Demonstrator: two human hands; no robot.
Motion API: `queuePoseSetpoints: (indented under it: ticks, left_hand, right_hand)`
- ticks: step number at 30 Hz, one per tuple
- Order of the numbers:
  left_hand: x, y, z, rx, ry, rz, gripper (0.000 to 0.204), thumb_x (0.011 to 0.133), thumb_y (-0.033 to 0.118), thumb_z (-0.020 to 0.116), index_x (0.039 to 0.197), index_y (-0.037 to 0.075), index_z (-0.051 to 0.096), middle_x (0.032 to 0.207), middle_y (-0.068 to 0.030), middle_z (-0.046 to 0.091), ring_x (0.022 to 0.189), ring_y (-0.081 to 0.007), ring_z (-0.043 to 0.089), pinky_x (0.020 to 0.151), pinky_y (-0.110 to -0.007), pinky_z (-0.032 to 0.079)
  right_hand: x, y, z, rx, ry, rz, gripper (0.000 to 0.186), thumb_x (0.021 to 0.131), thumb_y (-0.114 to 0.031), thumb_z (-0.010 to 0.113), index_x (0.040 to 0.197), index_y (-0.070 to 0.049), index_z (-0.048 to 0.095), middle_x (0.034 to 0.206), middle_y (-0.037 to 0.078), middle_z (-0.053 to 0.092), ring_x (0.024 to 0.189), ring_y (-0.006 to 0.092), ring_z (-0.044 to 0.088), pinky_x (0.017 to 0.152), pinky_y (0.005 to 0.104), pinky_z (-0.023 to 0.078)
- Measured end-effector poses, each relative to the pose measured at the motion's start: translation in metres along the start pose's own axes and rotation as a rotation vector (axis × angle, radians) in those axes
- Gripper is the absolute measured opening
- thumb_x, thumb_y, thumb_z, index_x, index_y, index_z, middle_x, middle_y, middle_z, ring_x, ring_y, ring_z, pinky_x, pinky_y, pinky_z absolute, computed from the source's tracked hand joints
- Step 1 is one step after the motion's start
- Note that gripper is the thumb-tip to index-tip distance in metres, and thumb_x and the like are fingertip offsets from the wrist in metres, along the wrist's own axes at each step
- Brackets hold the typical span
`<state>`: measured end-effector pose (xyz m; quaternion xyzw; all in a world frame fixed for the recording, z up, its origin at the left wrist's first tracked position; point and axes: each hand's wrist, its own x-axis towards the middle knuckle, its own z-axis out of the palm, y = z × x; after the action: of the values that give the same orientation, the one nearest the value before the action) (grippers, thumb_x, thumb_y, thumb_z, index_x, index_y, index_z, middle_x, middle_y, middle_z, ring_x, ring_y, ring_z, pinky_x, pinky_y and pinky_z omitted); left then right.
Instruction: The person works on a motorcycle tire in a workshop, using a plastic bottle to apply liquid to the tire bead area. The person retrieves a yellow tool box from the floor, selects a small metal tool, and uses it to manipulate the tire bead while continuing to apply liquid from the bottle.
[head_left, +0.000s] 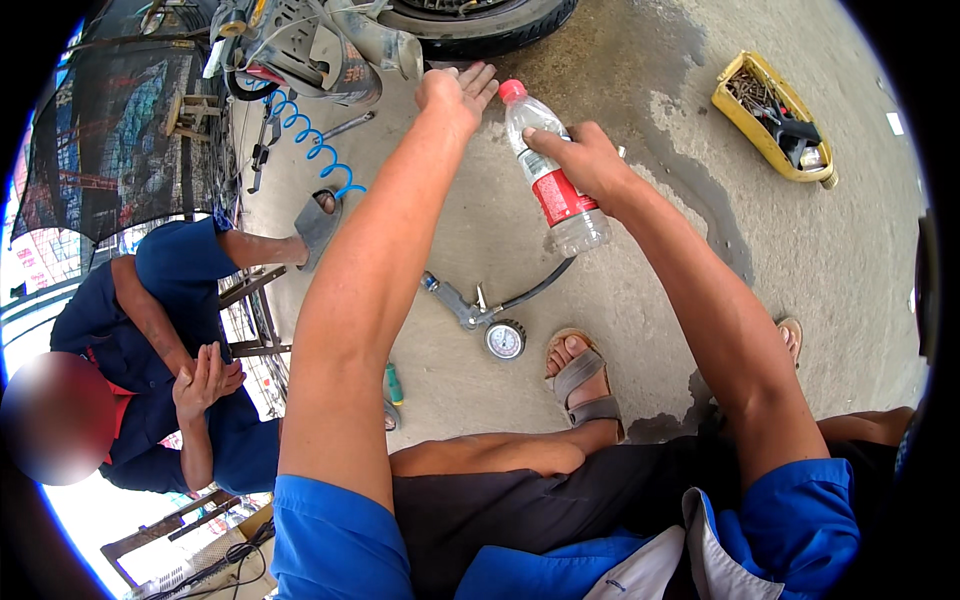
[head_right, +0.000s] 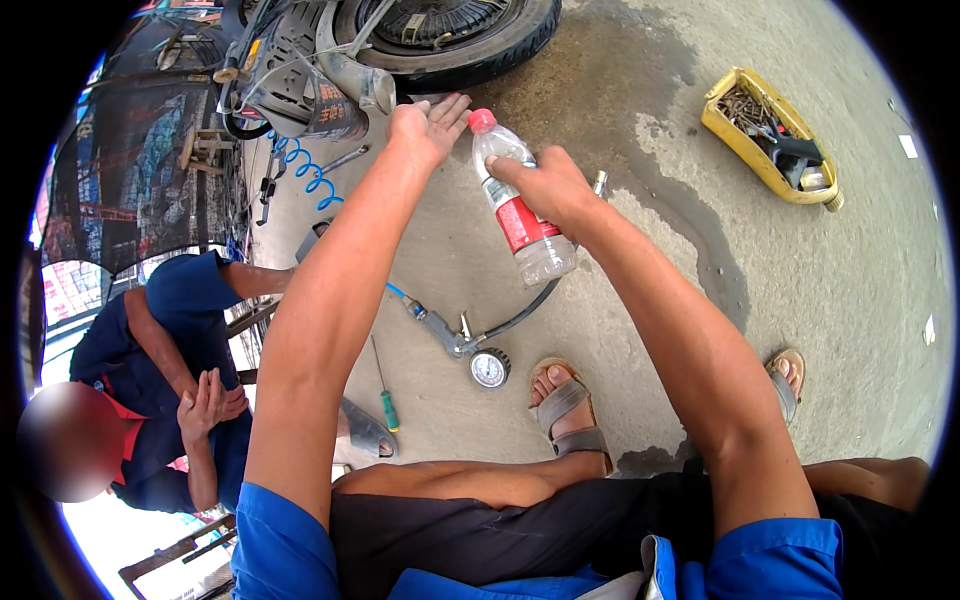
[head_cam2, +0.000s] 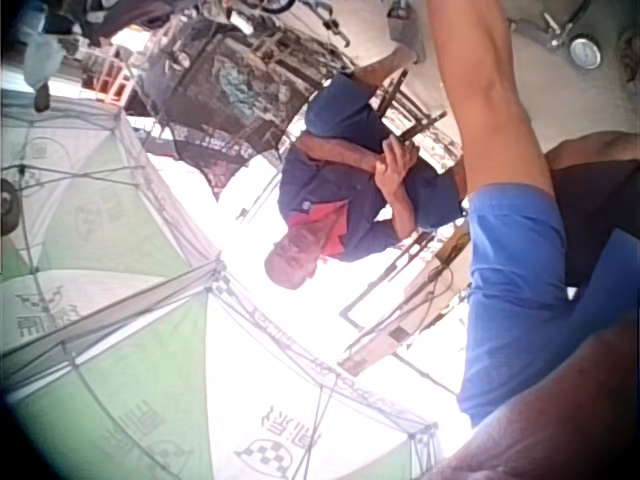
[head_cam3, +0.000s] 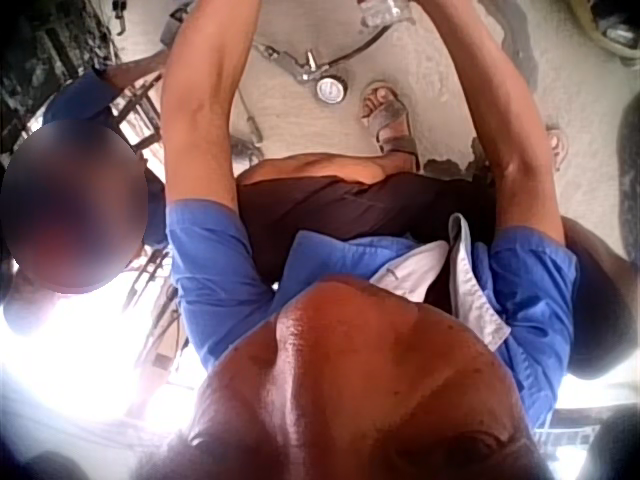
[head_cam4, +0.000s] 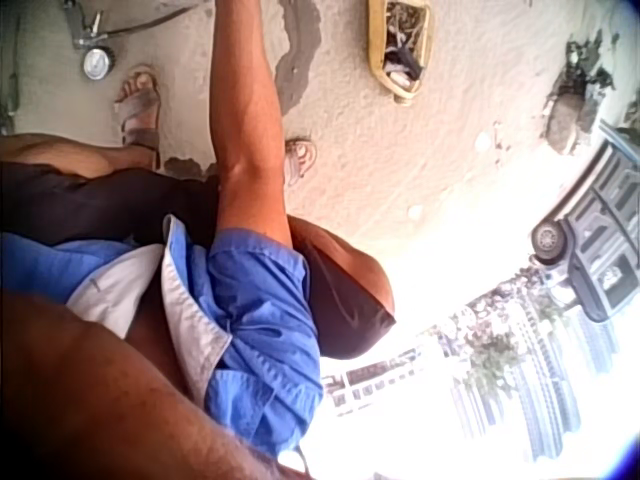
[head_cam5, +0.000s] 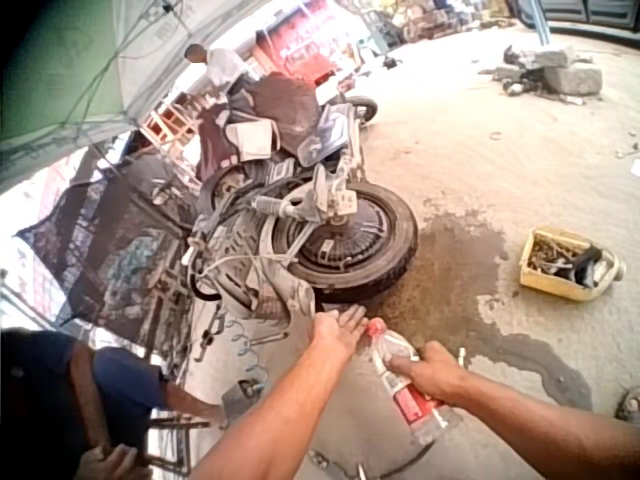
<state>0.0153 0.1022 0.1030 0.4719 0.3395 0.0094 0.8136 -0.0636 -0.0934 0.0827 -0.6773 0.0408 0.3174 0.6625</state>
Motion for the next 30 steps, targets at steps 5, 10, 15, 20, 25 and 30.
queuePoseSetpoints:
  ticks: [5, 10, 15, 20, 25, 30]
  left_hand:
    - [-0.003, 0.000, 0.002, 0.012, 0.013, 0.014, 0.054, 0.102, 0.017, 0.016, 0.148, 0.001, -0.006, 0.146, -0.0244, 0.032, 0.131, -0.0404, 0.040, 0.110, -0.054, 0.033]
    - [-0.005, 0.001, 0.002, 0.010, 0.009, 0.009, 0.054, 0.102, 0.017, 0.016, 0.148, 0.002, -0.008, 0.146, -0.0244, 0.032, 0.131, -0.0406, 0.041, 0.109, -0.054, 0.033]
    - [-0.003, 0.003, 0.001, 0.002, 0.009, 0.013, 0.053, 0.102, 0.018, 0.017, 0.147, 0.000, -0.005, 0.145, -0.0246, 0.033, 0.130, -0.0408, 0.041, 0.110, -0.055, 0.032]
    - [-0.007, 0.003, 0.004, 0.015, 0.002, 0.014, 0.051, 0.102, 0.018, 0.017, 0.146, -0.003, 0.002, 0.145, -0.0246, 0.034, 0.130, -0.0399, 0.041, 0.111, -0.054, 0.031]
    - [-0.010, 0.005, 0.005, 0.011, 0.014, 0.014, 0.051, 0.102, 0.018, 0.017, 0.146, -0.002, 0.002, 0.145, -0.0252, 0.034, 0.130, -0.0402, 0.042, 0.111, -0.054, 0.030]
    - [-0.010, 0.002, 0.007, 0.013, 0.019, 0.026, 0.047, 0.102, 0.018, 0.018, 0.143, -0.004, 0.008, 0.144, -0.0264, 0.035, 0.130, -0.0406, 0.041, 0.111, -0.054, 0.031]
  right_hand:
    - [0.004, 0.005, 0.001, 0.009, -0.002, 0.003, 0.065, 0.078, -0.045, 0.069, 0.098, 0.016, 0.058, 0.082, 0.021, 0.065, 0.067, 0.0234, 0.065, 0.060, 0.0378, 0.052]
    - [-0.001, 0.000, 0.001, 0.028, -0.005, 0.011, 0.065, 0.078, -0.045, 0.069, 0.100, 0.016, 0.057, 0.082, 0.020, 0.064, 0.066, 0.0227, 0.065, 0.059, 0.0373, 0.052]
    - [0.003, 0.002, 0.002, 0.004, -0.038, -0.007, 0.063, 0.079, -0.043, 0.069, 0.099, 0.015, 0.058, 0.082, 0.020, 0.065, 0.064, 0.0231, 0.064, 0.059, 0.0378, 0.051]
    - [0.003, 0.001, 0.001, -0.026, -0.059, -0.059, 0.057, 0.080, -0.040, 0.069, 0.096, 0.014, 0.060, 0.082, 0.020, 0.065, 0.067, 0.0231, 0.065, 0.062, 0.0391, 0.051]
    - [-0.001, -0.001, 0.002, -0.024, -0.021, -0.051, 0.057, 0.081, -0.038, 0.070, 0.097, 0.015, 0.059, 0.081, 0.020, 0.065, 0.070, 0.0237, 0.065, 0.063, 0.0387, 0.051]
    - [-0.004, -0.004, 0.003, 0.093, 0.000, 0.007, 0.052, 0.082, -0.034, 0.070, 0.098, 0.014, 0.058, 0.079, 0.019, 0.065, 0.063, 0.0226, 0.065, 0.056, 0.0380, 0.051]
